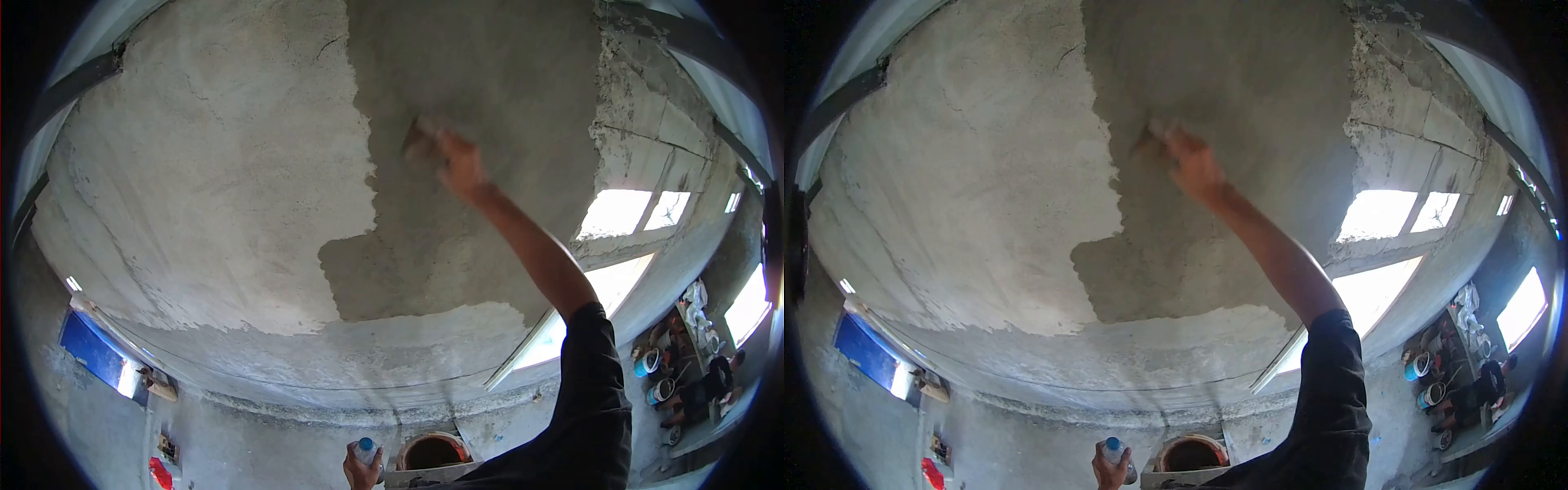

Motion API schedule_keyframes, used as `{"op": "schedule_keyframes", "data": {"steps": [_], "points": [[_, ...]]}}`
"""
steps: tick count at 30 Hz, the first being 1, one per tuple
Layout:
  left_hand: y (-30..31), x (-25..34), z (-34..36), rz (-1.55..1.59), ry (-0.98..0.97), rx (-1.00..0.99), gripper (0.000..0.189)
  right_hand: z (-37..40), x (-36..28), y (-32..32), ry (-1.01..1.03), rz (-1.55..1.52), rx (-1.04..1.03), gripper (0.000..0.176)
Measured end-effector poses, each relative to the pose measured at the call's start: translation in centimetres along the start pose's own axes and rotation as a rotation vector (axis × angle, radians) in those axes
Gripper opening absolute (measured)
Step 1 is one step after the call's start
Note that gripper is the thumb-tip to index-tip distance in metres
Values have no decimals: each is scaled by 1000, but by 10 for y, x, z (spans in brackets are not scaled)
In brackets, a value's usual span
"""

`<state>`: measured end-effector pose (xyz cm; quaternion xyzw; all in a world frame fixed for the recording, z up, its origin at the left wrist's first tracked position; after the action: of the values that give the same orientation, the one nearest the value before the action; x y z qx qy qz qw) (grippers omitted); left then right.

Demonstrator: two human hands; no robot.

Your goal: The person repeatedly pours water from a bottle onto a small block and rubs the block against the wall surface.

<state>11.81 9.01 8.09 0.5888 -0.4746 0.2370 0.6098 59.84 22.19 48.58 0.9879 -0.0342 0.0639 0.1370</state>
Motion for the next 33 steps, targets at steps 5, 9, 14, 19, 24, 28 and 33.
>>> {"op": "schedule_keyframes", "data": {"steps": [5,9,14,19,24,28,33], "points": [[6,5,-2,42,-30,7,49,-99,47,53,-300,17,452,50],[6,9,-5,81,-31,29,48,-50,75,-13,-108,170,17,51],[4,6,1,100,-78,43,48,116,-18,-52,278,-55,-723,58],[7,7,5,111,-55,9,49,92,-25,-23,-8,-180,-409,64],[7,-1,2,74,-42,24,49,-44,15,25,95,47,63,76],[8,7,1,129,7,37,49,-29,28,1,217,218,-35,78],[9,1,7,97,-20,93,49,41,7,-19,203,94,-251,73]]}}
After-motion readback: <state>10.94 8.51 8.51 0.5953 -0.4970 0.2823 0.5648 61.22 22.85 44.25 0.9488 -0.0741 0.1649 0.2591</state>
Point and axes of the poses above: each hand's wrist, its own z-axis away from the middle knuckle, its own y-axis out of the back of the hand, x = y × z, the point moved 2 cm from there along -z, towards the middle knuckle, and after that the axes turned 12 degrees about z, right-handed, at the moved point
